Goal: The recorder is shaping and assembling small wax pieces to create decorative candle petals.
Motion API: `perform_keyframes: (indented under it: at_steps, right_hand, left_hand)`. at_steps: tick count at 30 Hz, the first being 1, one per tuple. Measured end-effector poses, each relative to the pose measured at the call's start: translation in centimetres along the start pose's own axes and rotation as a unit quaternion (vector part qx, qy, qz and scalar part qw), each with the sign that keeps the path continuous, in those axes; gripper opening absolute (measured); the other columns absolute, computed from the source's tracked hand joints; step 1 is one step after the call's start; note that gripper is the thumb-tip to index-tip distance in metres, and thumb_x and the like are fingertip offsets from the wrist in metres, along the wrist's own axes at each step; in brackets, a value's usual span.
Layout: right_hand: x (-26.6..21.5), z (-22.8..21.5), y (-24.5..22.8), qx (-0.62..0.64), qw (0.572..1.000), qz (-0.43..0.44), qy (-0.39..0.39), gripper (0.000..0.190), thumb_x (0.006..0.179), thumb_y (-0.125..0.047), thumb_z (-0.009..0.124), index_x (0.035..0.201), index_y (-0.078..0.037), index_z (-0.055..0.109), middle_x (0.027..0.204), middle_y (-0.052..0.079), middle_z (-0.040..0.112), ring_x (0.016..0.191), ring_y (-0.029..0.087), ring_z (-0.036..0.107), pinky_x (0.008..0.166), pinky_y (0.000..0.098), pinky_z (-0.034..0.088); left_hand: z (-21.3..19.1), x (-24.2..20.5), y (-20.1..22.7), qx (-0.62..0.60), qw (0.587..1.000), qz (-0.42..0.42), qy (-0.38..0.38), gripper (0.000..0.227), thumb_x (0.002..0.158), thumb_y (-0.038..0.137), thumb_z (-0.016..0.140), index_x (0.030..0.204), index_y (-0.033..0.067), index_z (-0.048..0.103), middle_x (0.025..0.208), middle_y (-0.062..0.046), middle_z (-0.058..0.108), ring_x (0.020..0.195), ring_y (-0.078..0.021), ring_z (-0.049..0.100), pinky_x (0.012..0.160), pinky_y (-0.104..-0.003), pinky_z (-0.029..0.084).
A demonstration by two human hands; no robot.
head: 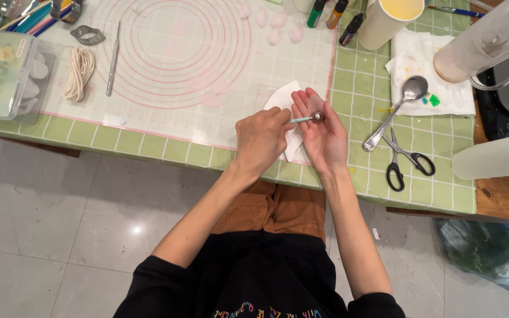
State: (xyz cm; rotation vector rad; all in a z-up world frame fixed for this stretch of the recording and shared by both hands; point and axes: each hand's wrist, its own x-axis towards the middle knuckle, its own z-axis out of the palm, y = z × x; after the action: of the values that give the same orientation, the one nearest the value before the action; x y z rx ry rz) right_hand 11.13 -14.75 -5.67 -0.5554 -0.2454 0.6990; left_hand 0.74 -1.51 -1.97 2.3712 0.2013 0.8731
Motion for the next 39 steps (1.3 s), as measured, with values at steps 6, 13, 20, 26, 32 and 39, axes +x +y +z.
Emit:
perform_keyframes:
  at_steps: [6, 13, 20, 26, 32, 39]
  right_hand:
    - [0.3, -2.3, -2.6, -0.006, 0.997, -0.070, 0.030, 0.048, 0.115, -0.016, 0.052, 0.154, 0.009, 0.039, 0.153, 0.026, 0.050, 0.145, 0.031, 0.048, 0.126, 0.0388, 0.041]
    - [-1.2, -3.9, -8.3, -0.213, 0.957, -0.179, 0.082, 0.038, 0.111, -0.020, 0.048, 0.143, -0.001, 0.046, 0.141, 0.021, 0.060, 0.130, 0.036, 0.065, 0.110, 0.0454, 0.057]
    - [-2.2, -4.8, -9.4, -0.319, 0.925, -0.177, 0.109, 0.023, 0.110, -0.016, 0.062, 0.123, 0.003, 0.057, 0.128, 0.018, 0.071, 0.121, 0.031, 0.072, 0.102, 0.0391, 0.061]
    - [-1.6, -3.8, -9.5, -0.428, 0.870, -0.184, 0.162, 0.018, 0.102, -0.012, 0.071, 0.114, 0.001, 0.074, 0.106, 0.007, 0.075, 0.095, 0.011, 0.070, 0.086, 0.0291, 0.062]
    - [-0.6, -2.9, -8.4, -0.474, 0.851, -0.182, 0.130, 0.017, 0.103, -0.011, 0.069, 0.111, 0.002, 0.075, 0.104, 0.006, 0.075, 0.093, 0.012, 0.069, 0.085, 0.0269, 0.059]
    - [0.9, -3.0, -10.1, -0.412, 0.903, -0.111, 0.060, 0.038, 0.110, -0.022, 0.047, 0.142, -0.005, 0.059, 0.121, 0.013, 0.074, 0.105, 0.018, 0.073, 0.095, 0.0333, 0.061]
  left_hand:
    - [0.0, 2.6, 0.9, -0.125, 0.981, -0.127, -0.073, 0.012, 0.088, 0.022, 0.076, 0.086, 0.0100, 0.074, 0.072, -0.006, 0.071, 0.064, -0.0262, 0.069, 0.059, -0.042, 0.049]
    - [7.2, 4.0, 2.4, -0.094, 0.992, -0.081, -0.011, 0.008, 0.089, 0.008, 0.069, 0.096, 0.0043, 0.070, 0.093, -0.012, 0.063, 0.081, -0.0289, 0.066, 0.070, -0.041, 0.051]
    - [11.7, 4.2, 4.4, 0.041, 0.999, -0.007, -0.022, 0.017, 0.067, -0.001, 0.070, 0.083, 0.0019, 0.069, 0.095, -0.013, 0.064, 0.095, -0.0319, 0.060, 0.079, -0.043, 0.044]
    - [10.5, 5.0, 3.9, -0.058, 0.998, -0.031, -0.005, 0.005, 0.080, 0.008, 0.073, 0.085, 0.0074, 0.074, 0.088, -0.008, 0.068, 0.088, -0.0253, 0.061, 0.083, -0.042, 0.039]
    - [7.7, 5.3, 3.8, -0.300, 0.950, -0.084, 0.017, 0.015, 0.088, 0.027, 0.078, 0.087, 0.0125, 0.075, 0.082, 0.001, 0.073, 0.074, -0.0147, 0.068, 0.079, -0.035, 0.047]
    - [4.8, 5.8, 0.4, -0.262, 0.957, -0.090, 0.085, 0.015, 0.086, 0.019, 0.080, 0.081, 0.0054, 0.076, 0.076, -0.005, 0.073, 0.065, -0.0135, 0.067, 0.064, -0.031, 0.048]
